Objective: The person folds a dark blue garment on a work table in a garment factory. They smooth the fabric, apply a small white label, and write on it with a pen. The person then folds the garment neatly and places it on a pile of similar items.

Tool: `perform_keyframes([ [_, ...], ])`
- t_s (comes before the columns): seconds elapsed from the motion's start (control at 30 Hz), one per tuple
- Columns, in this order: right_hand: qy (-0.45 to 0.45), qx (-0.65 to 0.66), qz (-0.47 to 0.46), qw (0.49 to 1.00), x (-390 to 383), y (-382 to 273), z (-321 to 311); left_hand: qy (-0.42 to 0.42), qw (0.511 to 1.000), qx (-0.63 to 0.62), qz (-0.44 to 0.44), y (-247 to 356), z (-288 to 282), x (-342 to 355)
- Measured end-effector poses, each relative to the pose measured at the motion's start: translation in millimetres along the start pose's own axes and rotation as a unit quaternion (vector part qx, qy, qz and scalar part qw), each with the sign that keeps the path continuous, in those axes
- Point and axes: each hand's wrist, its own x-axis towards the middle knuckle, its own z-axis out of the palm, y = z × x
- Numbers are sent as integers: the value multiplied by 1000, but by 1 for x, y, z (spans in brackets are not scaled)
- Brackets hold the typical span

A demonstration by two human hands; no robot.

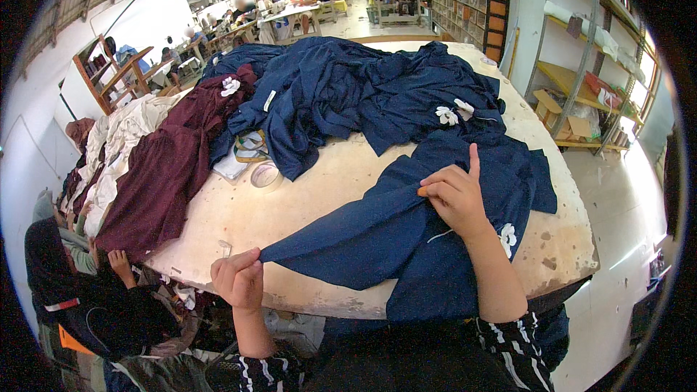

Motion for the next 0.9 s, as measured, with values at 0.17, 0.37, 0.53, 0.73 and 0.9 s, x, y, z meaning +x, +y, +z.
perform_keyframes([
  [0.17, 64, -24, -33, 997, -4, -4, 5, -12, 999, 20, -34, -8, -4, -10],
  [0.37, 74, -52, -30, 995, -7, -1, 3, -29, 999, 12, -37, -8, -2, -6],
  [0.53, 15, -210, 207, 955, -4, 35, -28, -263, 904, -31, -335, -31, -16, -16],
  [0.73, -354, -143, 432, 817, -29, 36, 1, -308, 870, -128, -364, -37, -29, 1],
  [0.9, -580, 97, -53, 807, -55, -70, 56, -307, 919, -172, -175, 6, 11, 77],
])
